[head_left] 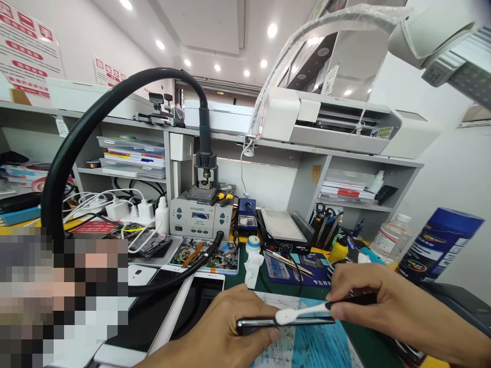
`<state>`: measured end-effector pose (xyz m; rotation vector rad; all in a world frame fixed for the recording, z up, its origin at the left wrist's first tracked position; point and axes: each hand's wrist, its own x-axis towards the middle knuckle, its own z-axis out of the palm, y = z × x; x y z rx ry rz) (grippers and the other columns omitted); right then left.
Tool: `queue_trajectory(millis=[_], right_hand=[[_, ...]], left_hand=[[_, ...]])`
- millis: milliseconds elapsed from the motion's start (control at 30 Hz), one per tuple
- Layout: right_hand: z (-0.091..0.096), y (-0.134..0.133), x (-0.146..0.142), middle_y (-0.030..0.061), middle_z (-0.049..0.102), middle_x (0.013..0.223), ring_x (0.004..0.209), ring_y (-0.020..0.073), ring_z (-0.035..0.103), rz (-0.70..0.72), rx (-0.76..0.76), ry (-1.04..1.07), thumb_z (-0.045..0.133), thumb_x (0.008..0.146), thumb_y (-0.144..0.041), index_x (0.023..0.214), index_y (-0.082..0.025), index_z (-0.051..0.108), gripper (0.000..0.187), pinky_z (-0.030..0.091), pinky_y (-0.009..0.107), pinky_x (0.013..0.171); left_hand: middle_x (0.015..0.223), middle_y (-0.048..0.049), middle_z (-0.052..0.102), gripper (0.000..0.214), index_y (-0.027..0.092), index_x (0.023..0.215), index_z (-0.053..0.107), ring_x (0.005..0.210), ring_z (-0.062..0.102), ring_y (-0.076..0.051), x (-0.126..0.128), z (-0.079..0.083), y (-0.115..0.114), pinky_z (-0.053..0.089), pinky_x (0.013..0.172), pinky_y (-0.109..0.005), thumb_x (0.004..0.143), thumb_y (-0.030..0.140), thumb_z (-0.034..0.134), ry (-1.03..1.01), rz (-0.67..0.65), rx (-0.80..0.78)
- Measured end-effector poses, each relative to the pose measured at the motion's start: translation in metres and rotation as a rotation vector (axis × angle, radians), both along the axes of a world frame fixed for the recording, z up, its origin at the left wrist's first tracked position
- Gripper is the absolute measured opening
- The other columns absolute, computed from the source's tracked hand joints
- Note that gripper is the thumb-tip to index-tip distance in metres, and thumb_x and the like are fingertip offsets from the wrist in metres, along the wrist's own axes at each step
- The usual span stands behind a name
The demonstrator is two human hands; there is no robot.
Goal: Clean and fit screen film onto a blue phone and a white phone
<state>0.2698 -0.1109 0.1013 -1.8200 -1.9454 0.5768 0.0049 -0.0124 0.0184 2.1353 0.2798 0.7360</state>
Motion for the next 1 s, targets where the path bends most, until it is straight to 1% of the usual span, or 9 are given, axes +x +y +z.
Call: queue_trajectory(millis=[133,267,433,567,633,700,767,867,1000], right_hand=[[-0.003,0.003,-0.014,0.0000,0.072,0.087,0.080,0.0202,0.066,0.026,0.059,0.010,0.079,0.087,-0.032,0.083,-0.029,0.079,0.005,0.047,0.029,0.071],[-0.004,0.004,-0.037,-0.0012,0.070,0.084,0.079,0.0179,0.064,0.077,0.108,0.002,0.076,0.090,-0.034,0.086,-0.030,0.080,0.007,0.046,0.027,0.070],[0.009,-0.005,0.004,0.0023,0.074,0.087,0.079,0.0205,0.067,0.043,0.051,0.035,0.077,0.088,-0.043,0.086,-0.027,0.081,0.017,0.049,0.029,0.071],[0.010,0.002,0.038,0.0033,0.069,0.067,0.056,0.0198,0.059,-0.344,0.241,-0.024,0.055,0.096,-0.063,0.110,-0.023,0.077,0.048,0.041,0.029,0.049],[0.000,0.014,0.037,0.0061,0.074,0.076,0.063,0.0229,0.065,-0.339,0.225,-0.101,0.053,0.099,-0.058,0.113,-0.020,0.076,0.046,0.047,0.032,0.056],[-0.015,0.029,0.028,0.0096,0.079,0.094,0.084,0.0279,0.072,-0.287,0.190,-0.161,0.060,0.098,-0.044,0.105,-0.019,0.078,0.031,0.053,0.036,0.073],[-0.032,0.043,0.018,0.0113,0.079,0.099,0.091,0.0297,0.073,-0.260,0.170,-0.222,0.060,0.098,-0.032,0.102,-0.017,0.077,0.024,0.054,0.039,0.080],[-0.053,0.056,0.009,0.0069,0.076,0.100,0.089,0.0231,0.072,-0.202,0.155,-0.300,0.062,0.101,-0.033,0.105,-0.016,0.073,0.020,0.057,0.041,0.083],[-0.066,0.064,0.012,0.0040,0.074,0.100,0.091,0.0207,0.072,-0.126,0.150,-0.373,0.064,0.102,-0.032,0.102,-0.015,0.071,0.018,0.058,0.042,0.085]], left_hand=[[0.089,-0.0070,0.077,0.015,0.016,0.097,0.081,0.083,0.063,-0.020,-0.002,-0.003,0.000,0.044,0.078,-0.028,0.092,0.020,0.067,0.007,0.031,0.000],[0.093,-0.0069,0.078,0.020,0.019,0.107,0.081,0.087,0.064,-0.022,-0.004,-0.005,0.001,0.046,0.080,-0.030,0.091,0.024,0.069,-0.004,0.044,-0.002],[0.092,-0.0060,0.079,0.024,0.021,0.112,0.081,0.085,0.066,-0.022,-0.004,-0.007,0.001,0.049,0.079,-0.031,0.092,0.023,0.069,-0.005,0.046,0.024],[0.098,-0.0046,0.080,0.028,0.025,0.115,0.080,0.088,0.068,-0.021,-0.005,-0.009,0.000,0.051,0.080,-0.030,0.089,0.020,0.074,-0.072,0.044,0.089],[0.102,-0.0034,0.080,0.031,0.026,0.116,0.079,0.091,0.069,-0.020,-0.006,-0.010,0.000,0.052,0.083,-0.029,0.088,0.016,0.075,-0.096,0.016,0.133],[0.105,-0.0027,0.080,0.034,0.027,0.118,0.079,0.094,0.070,-0.020,-0.007,-0.010,0.000,0.052,0.087,-0.029,0.087,0.013,0.076,-0.114,-0.007,0.183],[0.106,-0.0026,0.080,0.035,0.027,0.118,0.078,0.094,0.070,-0.020,-0.008,-0.009,0.000,0.051,0.088,-0.030,0.086,0.013,0.077,-0.128,-0.018,0.227],[0.106,-0.0030,0.079,0.035,0.027,0.118,0.078,0.092,0.070,-0.020,-0.009,-0.008,0.000,0.052,0.089,-0.031,0.085,0.014,0.079,-0.140,-0.012,0.264],[0.107,-0.0033,0.079,0.034,0.026,0.118,0.077,0.093,0.069,-0.020,-0.011,-0.008,-0.001,0.053,0.087,-0.030,0.085,0.016,0.079,-0.137,-0.017,0.279]])
